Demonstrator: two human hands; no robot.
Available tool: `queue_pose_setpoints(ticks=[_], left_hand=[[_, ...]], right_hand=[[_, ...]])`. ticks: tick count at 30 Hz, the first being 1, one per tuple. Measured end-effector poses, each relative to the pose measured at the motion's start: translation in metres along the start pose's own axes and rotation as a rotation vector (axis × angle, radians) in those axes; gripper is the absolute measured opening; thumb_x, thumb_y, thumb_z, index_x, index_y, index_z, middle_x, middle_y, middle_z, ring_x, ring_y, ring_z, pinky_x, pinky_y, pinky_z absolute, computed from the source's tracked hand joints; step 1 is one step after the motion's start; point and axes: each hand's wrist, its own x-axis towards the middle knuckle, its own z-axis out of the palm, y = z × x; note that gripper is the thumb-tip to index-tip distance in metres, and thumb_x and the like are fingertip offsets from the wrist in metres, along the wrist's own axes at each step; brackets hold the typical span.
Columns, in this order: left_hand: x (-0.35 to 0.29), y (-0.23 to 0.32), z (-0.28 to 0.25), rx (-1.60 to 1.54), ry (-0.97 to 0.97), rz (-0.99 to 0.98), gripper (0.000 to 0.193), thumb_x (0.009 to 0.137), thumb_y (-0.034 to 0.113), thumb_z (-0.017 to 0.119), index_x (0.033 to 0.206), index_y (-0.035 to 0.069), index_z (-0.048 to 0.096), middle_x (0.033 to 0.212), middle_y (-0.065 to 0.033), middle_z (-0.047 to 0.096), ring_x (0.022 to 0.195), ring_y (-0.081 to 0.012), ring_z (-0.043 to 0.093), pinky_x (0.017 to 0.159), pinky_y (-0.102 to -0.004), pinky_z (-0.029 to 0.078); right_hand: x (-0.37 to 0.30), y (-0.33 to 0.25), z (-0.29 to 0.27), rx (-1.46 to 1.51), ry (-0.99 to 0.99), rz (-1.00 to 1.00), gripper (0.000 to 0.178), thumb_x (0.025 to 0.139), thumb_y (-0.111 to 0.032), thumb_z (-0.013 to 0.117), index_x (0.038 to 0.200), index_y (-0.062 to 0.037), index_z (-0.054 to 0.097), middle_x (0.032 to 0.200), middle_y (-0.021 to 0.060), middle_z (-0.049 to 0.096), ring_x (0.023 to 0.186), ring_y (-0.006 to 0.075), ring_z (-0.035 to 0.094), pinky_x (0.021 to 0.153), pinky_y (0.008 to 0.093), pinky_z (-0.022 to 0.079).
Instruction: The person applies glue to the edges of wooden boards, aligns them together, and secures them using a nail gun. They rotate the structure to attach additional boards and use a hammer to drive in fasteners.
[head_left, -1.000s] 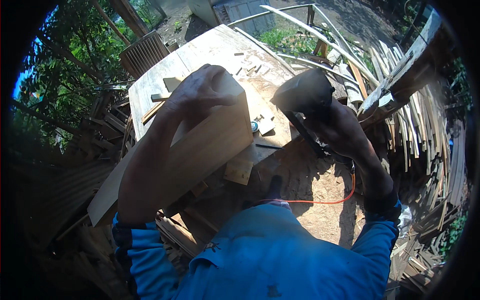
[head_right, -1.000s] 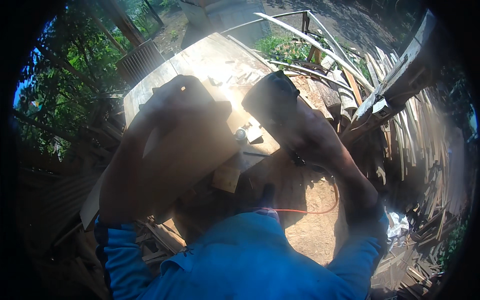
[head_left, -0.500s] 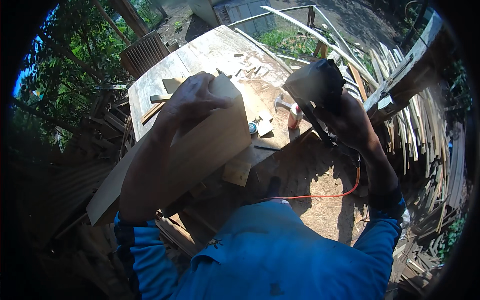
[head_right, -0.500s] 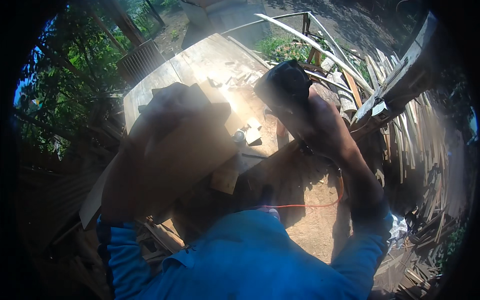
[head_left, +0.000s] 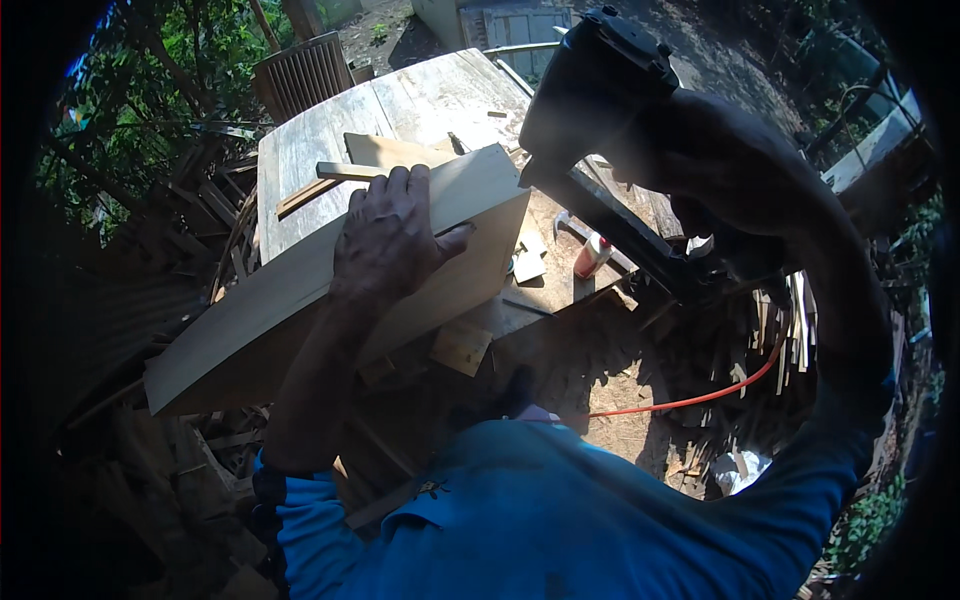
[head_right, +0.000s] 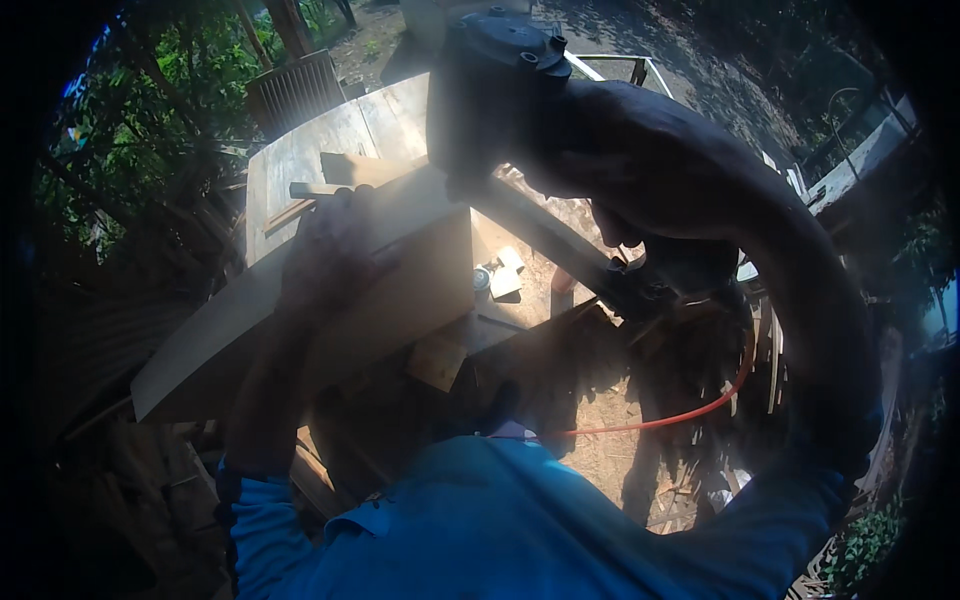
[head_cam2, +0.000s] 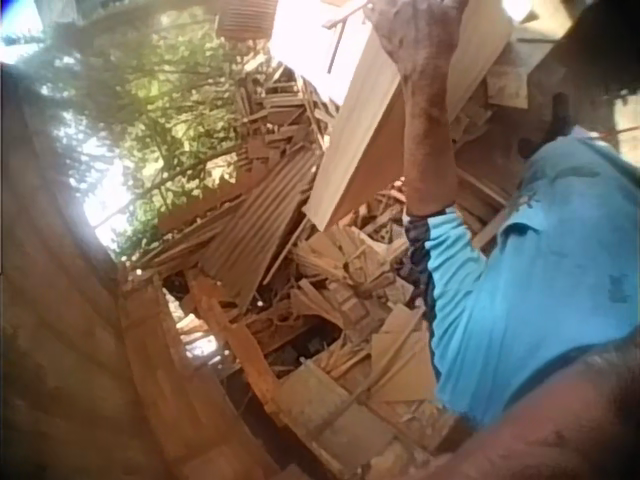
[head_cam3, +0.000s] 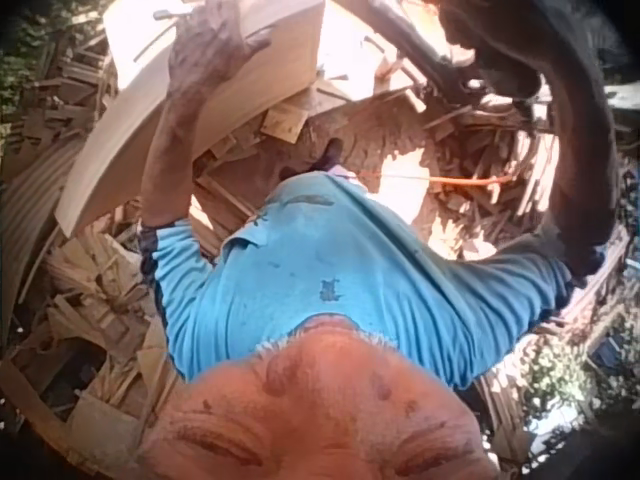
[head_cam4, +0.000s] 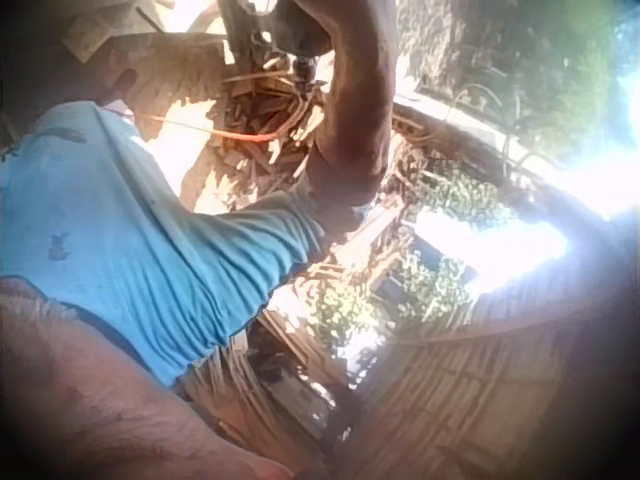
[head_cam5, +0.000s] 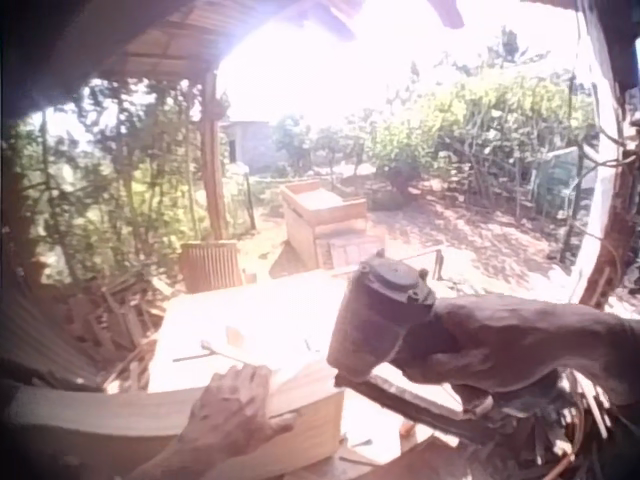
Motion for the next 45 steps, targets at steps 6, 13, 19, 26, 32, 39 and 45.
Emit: queue_pose_setpoints(ticks=[6, 13, 19, 26, 32, 39, 45], left_hand=[[-0.003, 0.001, -0.003, -0.028, -0.010, -0.039, 0.074, 0.081, 0.056, 0.070, 0.122, -0.003, 0.053, 0.114, -0.0161, 0.059, 0.110, -0.0303, 0.057, 0.096, -0.0446, 0.044], [-0.003, -0.001, -0.001, -0.050, 0.008, -0.038, 0.073, 0.081, 0.055, 0.071, 0.121, -0.004, 0.053, 0.113, -0.0157, 0.059, 0.109, -0.0295, 0.057, 0.094, -0.0433, 0.043], [-0.005, 0.001, -0.002, -0.066, -0.002, -0.025, 0.073, 0.081, 0.056, 0.071, 0.118, -0.004, 0.054, 0.110, -0.0160, 0.058, 0.108, -0.0299, 0.057, 0.093, -0.0430, 0.043], [-0.006, 0.000, 0.005, -0.081, 0.037, 0.007, 0.071, 0.080, 0.055, 0.071, 0.116, -0.004, 0.054, 0.108, -0.0165, 0.058, 0.105, -0.0298, 0.056, 0.092, -0.0453, 0.043], [-0.006, 0.000, 0.004, -0.063, 0.045, 0.001, 0.071, 0.080, 0.055, 0.071, 0.117, -0.004, 0.054, 0.108, -0.0168, 0.058, 0.104, -0.0299, 0.056, 0.091, -0.0450, 0.043], [-0.003, -0.002, 0.005, -0.106, 0.055, -0.005, 0.072, 0.080, 0.053, 0.072, 0.117, -0.006, 0.055, 0.107, -0.0170, 0.058, 0.105, -0.0302, 0.056, 0.091, -0.0448, 0.043], [-0.029, -0.021, -0.004, 0.015, 0.123, 0.016, 0.082, 0.080, 0.055, 0.072, 0.130, -0.007, 0.051, 0.115, -0.0181, 0.058, 0.107, -0.0311, 0.056, 0.093, -0.0448, 0.043]], right_hand=[[0.019, -0.024, 0.005, 0.041, -0.125, 0.067, 0.026, 0.087, -0.021, 0.071, 0.108, -0.0054, 0.067, 0.076, 0.0028, 0.067, 0.055, 0.0107, 0.062, 0.051, 0.0286, 0.049], [0.034, -0.026, 0.003, -0.017, -0.174, 0.080, 0.019, 0.093, -0.024, 0.062, 0.097, -0.0057, 0.065, 0.072, 0.0047, 0.063, 0.059, 0.0155, 0.065, 0.058, 0.0323, 0.051], [0.043, -0.028, 0.006, 0.011, -0.219, -0.003, 0.021, 0.089, -0.018, 0.070, 0.104, -0.0024, 0.066, 0.073, 0.0035, 0.064, 0.050, 0.0113, 0.061, 0.044, 0.0266, 0.049], [0.047, -0.041, 0.001, -0.078, -0.276, 0.018, 0.019, 0.090, -0.016, 0.071, 0.105, -0.0054, 0.066, 0.084, 0.0028, 0.066, 0.071, 0.0115, 0.064, 0.063, 0.0284, 0.052], [0.049, -0.049, 0.001, -0.140, -0.287, 0.112, 0.023, 0.088, -0.018, 0.074, 0.107, -0.0065, 0.066, 0.089, 0.0041, 0.067, 0.078, 0.0116, 0.064, 0.070, 0.0302, 0.052], [0.044, -0.049, 0.005, -0.150, -0.238, 0.163, 0.028, 0.088, -0.015, 0.073, 0.113, -0.0065, 0.063, 0.092, 0.0052, 0.066, 0.069, 0.0140, 0.065, 0.062, 0.0307, 0.053], [0.044, -0.061, 0.007, -0.059, -0.289, 0.184, 0.029, 0.088, -0.004, 0.069, 0.116, -0.0040, 0.059, 0.091, 0.0074, 0.066, 0.059, 0.0156, 0.065, 0.052, 0.0302, 0.053]])
